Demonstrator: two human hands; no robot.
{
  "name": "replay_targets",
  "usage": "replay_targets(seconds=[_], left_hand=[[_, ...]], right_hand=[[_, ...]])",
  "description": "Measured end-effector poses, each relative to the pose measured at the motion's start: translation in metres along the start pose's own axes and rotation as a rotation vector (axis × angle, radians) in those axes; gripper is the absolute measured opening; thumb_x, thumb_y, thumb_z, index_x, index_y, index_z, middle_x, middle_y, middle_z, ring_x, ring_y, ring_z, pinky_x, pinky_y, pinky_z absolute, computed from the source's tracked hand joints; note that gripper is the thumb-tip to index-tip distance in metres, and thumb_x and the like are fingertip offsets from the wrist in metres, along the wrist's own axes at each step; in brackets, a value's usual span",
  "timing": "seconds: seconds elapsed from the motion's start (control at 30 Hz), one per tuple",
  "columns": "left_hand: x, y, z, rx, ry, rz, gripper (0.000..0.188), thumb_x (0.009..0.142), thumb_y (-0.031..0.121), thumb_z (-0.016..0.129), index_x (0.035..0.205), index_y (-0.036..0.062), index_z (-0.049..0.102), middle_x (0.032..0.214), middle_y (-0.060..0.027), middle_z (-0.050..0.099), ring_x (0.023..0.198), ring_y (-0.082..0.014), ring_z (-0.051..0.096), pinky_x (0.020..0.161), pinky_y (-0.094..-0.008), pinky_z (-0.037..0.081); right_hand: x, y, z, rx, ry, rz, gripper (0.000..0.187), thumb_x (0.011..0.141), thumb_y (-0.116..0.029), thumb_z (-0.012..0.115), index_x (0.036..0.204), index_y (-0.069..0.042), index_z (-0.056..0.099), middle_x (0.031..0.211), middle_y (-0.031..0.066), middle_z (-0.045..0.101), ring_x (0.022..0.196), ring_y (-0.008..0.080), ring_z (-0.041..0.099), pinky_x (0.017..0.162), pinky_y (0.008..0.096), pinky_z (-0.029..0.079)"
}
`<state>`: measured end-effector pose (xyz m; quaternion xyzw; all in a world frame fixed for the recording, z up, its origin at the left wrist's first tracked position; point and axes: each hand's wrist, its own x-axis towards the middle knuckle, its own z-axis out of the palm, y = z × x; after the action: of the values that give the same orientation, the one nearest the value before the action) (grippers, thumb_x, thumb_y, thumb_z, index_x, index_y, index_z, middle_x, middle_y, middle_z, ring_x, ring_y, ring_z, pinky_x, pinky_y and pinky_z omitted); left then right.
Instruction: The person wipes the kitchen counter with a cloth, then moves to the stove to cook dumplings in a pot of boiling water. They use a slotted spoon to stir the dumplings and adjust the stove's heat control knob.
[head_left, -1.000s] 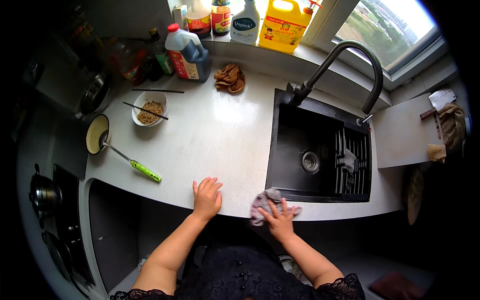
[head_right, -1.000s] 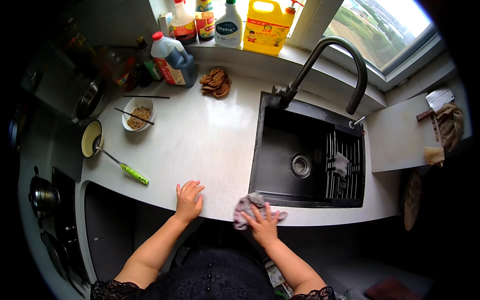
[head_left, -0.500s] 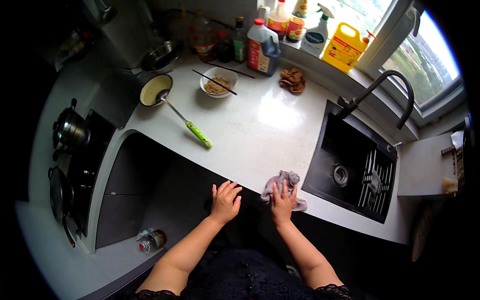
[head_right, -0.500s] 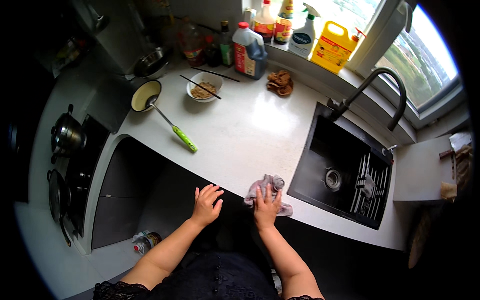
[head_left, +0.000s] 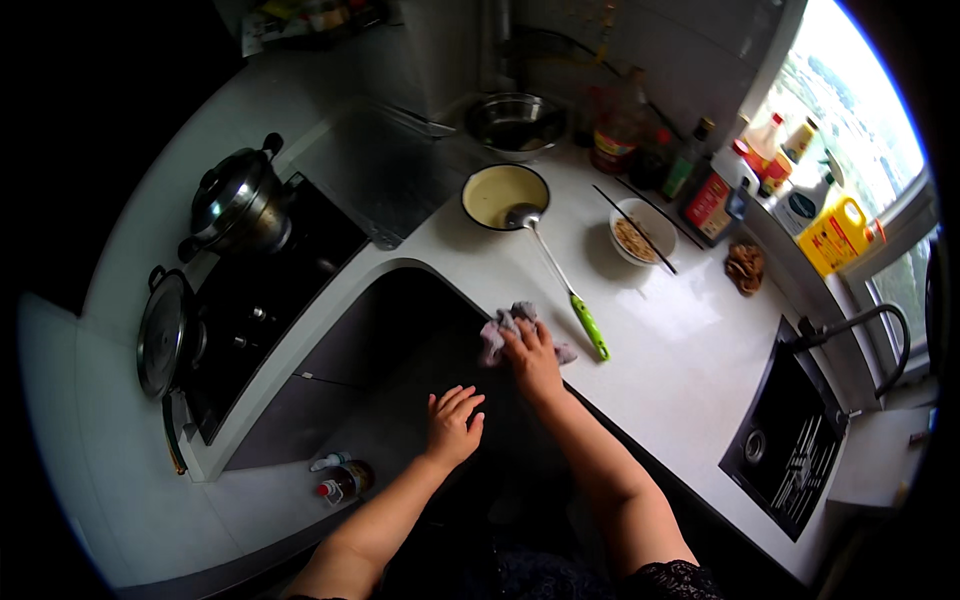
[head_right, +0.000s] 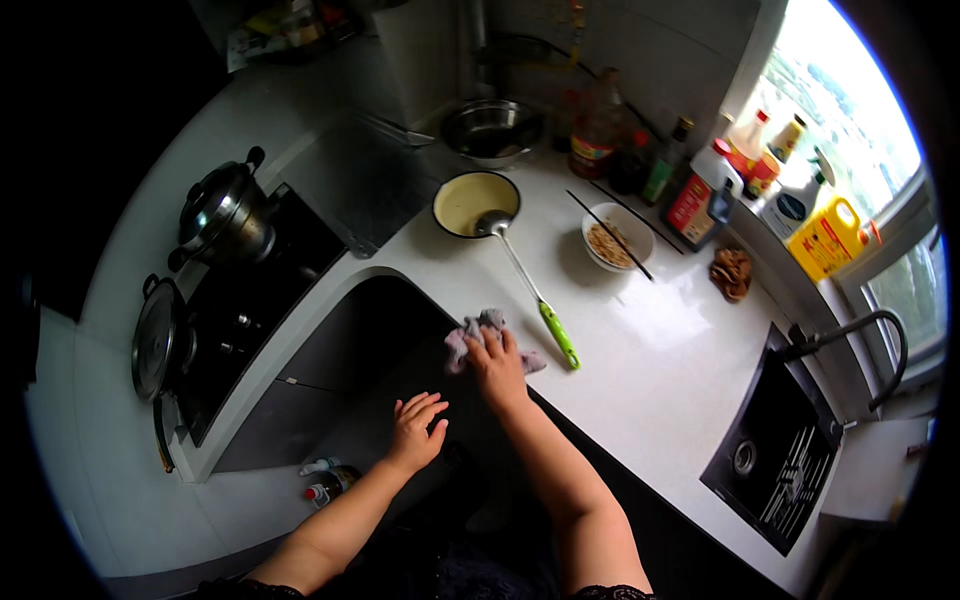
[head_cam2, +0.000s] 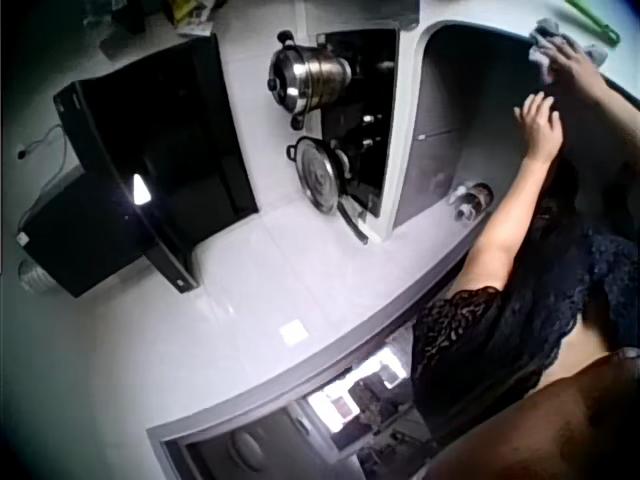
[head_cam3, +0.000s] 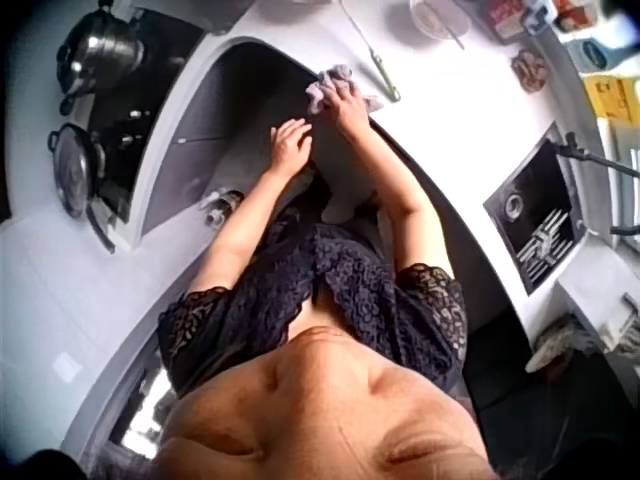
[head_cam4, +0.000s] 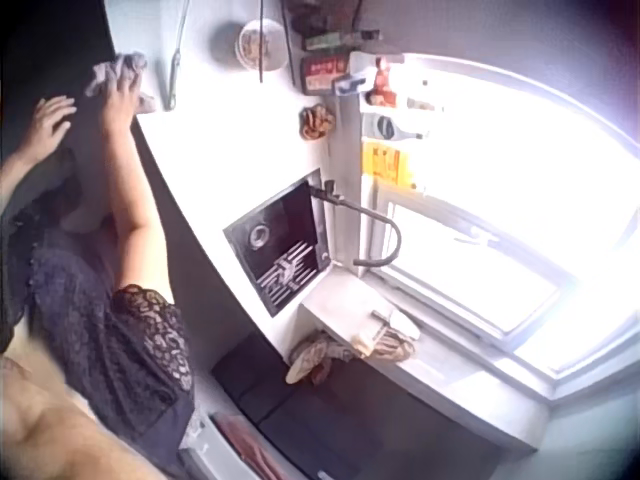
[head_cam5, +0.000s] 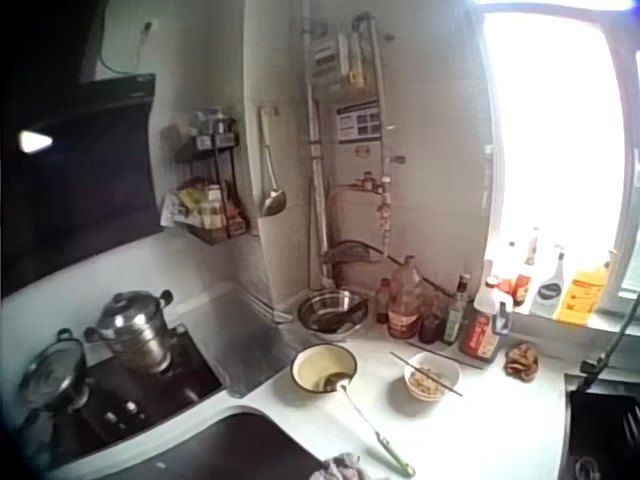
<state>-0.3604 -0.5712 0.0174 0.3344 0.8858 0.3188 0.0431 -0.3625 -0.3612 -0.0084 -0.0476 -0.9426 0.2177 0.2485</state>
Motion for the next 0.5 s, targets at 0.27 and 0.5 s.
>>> replay_targets(seconds=[0.27, 0.5], left_hand=[[0.02, -0.081, -0.061, 0.004, 0.158, -0.087, 0.032, 0.08, 0.016, 0.067, 0.112, 0.0142, 0.064, 0.123, -0.0049, 0.061, 0.122, -0.029, 0.05, 0.103, -0.0635, 0.03], [0.026, -0.132, -0.066, -0.054, 0.215, -0.21, 0.031, 0.08, 0.015, 0.068, 0.111, 0.0142, 0.064, 0.121, -0.0057, 0.061, 0.117, -0.0316, 0.053, 0.101, -0.0647, 0.031]], right_hand=[[0.037, 0.012, 0.067, -0.262, -0.139, 0.213, 0.049, 0.083, -0.017, 0.06, 0.131, -0.025, 0.055, 0.146, 0.0097, 0.04, 0.134, 0.0443, 0.031, 0.111, 0.0531, 0.028], [0.068, -0.021, 0.057, 0.079, -0.096, 0.196, 0.041, 0.075, -0.007, 0.066, 0.115, -0.017, 0.065, 0.129, 0.0145, 0.055, 0.115, 0.0409, 0.049, 0.1, 0.0491, 0.041]])
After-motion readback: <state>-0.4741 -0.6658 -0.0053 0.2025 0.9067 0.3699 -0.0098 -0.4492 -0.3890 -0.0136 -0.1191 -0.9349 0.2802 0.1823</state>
